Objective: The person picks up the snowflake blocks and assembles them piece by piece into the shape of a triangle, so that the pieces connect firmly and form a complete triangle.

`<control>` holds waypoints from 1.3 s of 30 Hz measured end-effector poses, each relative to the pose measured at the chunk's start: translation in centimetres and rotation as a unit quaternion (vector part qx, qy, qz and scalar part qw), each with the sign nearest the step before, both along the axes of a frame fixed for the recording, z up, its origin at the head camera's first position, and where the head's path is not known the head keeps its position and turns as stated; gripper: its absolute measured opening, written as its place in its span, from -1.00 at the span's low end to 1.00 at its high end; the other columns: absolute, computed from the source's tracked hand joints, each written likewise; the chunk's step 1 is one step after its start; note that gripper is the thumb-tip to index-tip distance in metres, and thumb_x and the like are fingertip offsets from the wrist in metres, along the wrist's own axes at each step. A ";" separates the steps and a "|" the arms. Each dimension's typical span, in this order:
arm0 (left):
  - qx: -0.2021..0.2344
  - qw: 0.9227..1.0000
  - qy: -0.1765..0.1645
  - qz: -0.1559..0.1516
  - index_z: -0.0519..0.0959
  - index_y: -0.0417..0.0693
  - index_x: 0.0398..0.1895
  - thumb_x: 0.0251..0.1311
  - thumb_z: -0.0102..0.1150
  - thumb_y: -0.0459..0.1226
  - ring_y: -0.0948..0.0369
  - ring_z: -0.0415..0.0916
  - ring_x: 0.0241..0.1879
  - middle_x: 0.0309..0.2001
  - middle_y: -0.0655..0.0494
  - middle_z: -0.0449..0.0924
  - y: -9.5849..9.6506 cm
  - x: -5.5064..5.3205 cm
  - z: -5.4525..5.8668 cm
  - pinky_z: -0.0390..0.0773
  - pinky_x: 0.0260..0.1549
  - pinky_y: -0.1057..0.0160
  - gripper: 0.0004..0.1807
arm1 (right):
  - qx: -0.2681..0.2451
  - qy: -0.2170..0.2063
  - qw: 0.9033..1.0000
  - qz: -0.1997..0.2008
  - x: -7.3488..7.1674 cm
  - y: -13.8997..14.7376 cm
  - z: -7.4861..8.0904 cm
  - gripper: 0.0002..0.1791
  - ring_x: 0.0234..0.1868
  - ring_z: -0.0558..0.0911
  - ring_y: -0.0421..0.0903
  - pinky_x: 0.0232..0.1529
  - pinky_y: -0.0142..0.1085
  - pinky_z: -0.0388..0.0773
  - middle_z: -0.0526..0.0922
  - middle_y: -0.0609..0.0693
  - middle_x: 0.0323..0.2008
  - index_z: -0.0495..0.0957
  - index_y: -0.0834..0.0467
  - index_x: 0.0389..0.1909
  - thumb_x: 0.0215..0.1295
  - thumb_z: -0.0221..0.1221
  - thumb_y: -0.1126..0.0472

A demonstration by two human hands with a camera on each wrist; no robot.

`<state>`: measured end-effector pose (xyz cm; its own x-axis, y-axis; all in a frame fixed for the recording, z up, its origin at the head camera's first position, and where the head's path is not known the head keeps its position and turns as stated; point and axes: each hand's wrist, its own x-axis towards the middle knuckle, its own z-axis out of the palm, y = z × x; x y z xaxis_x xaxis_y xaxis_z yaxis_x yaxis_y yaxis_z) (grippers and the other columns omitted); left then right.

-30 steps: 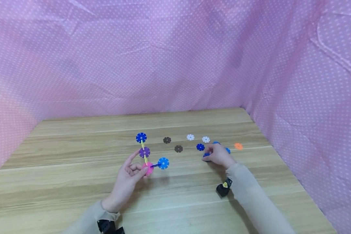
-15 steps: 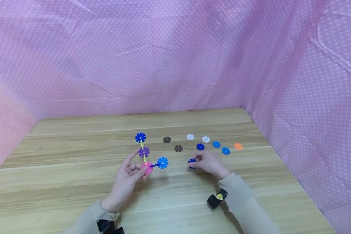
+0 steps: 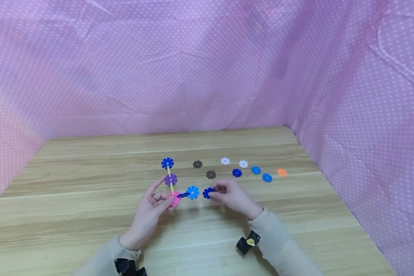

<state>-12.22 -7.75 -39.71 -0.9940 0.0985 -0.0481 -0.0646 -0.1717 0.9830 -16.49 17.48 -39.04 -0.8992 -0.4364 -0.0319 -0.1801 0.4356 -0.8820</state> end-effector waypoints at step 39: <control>-0.001 1.000 -0.024 -0.009 0.08 -0.13 0.43 0.13 0.10 -0.58 0.30 0.56 -0.50 -0.47 0.13 0.55 -0.3 0.0 0.6 0.62 -0.38 0.40 -0.22 | -0.089 0.306 0.946 -0.061 0.7 -2.3 -0.9 -0.82 -0.26 0.65 -0.25 -0.17 -0.39 0.60 0.72 0.07 -0.38 0.69 0.23 -0.43 -0.04 0.31 0.54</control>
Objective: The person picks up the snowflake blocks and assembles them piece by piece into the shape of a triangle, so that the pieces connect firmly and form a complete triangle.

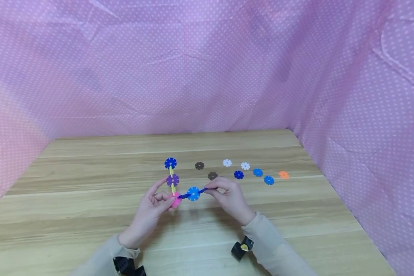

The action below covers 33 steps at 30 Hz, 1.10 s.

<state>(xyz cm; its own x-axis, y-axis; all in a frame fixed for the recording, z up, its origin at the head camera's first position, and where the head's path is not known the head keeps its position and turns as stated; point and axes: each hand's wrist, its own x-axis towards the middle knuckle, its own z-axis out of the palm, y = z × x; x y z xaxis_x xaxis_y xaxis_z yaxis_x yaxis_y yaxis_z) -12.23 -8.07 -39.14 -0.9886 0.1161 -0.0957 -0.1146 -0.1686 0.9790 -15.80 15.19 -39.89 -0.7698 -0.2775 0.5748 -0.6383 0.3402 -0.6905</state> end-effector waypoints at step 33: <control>-0.022 0.999 -0.036 -0.012 0.22 0.08 0.36 0.14 0.11 -0.56 0.23 0.56 -0.49 -0.50 0.08 0.55 0.0 -0.8 -0.4 0.63 -0.35 0.29 -0.27 | 0.000 0.006 0.999 0.048 -0.2 0.2 -0.2 -0.79 -0.43 0.59 -0.24 -0.40 -0.34 0.60 0.67 0.04 -0.49 0.66 0.25 -0.49 -0.06 0.28 0.61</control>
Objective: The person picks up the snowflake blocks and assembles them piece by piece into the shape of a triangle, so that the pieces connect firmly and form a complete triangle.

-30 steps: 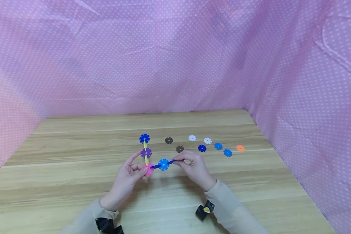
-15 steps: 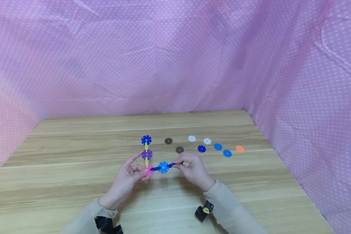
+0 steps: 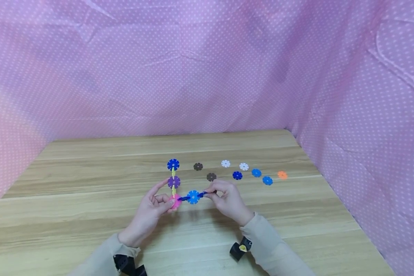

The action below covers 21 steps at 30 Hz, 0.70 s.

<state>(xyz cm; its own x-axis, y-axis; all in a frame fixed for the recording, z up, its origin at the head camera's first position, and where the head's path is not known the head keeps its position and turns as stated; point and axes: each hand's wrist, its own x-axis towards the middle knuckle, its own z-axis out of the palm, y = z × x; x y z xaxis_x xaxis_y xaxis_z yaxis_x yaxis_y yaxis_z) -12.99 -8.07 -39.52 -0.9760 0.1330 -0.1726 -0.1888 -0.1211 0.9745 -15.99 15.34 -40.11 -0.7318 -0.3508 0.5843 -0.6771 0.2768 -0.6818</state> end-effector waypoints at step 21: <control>-0.027 1.000 0.013 -0.009 0.20 0.10 0.38 0.16 0.14 -0.51 0.16 0.62 -0.43 -0.45 0.03 0.59 -0.1 -0.2 0.2 0.64 -0.30 0.27 -0.28 | 0.050 -0.055 0.997 -0.025 0.2 0.2 0.9 -0.85 -0.33 0.63 -0.23 -0.28 -0.34 0.63 0.69 -0.02 -0.36 0.68 0.17 -0.38 0.07 0.29 0.46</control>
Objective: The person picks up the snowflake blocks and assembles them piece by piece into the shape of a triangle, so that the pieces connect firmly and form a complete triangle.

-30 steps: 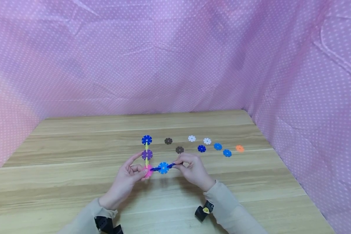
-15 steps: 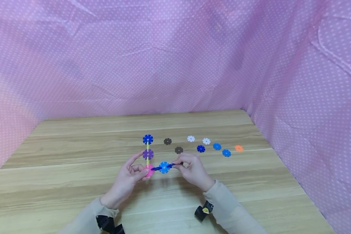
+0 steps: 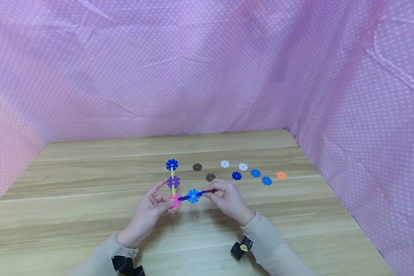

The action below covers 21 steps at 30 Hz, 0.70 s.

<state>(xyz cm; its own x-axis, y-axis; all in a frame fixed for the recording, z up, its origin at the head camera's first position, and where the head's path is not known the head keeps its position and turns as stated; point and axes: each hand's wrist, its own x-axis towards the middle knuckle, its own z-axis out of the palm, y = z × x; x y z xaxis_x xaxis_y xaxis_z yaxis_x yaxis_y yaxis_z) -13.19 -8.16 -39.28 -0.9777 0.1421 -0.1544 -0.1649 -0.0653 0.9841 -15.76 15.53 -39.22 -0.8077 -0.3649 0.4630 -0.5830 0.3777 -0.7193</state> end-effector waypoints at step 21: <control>0.026 0.999 0.013 0.027 0.08 -0.07 0.44 0.12 0.10 -0.58 0.26 0.59 -0.45 -0.46 0.09 0.56 -0.5 -0.2 -0.7 0.64 -0.32 0.35 -0.19 | 0.041 -0.184 0.978 -0.092 -4.6 3.2 0.7 -0.71 -0.11 0.60 -0.03 -0.06 -0.29 0.58 0.63 0.21 -0.10 0.55 0.30 -0.03 0.23 0.22 0.32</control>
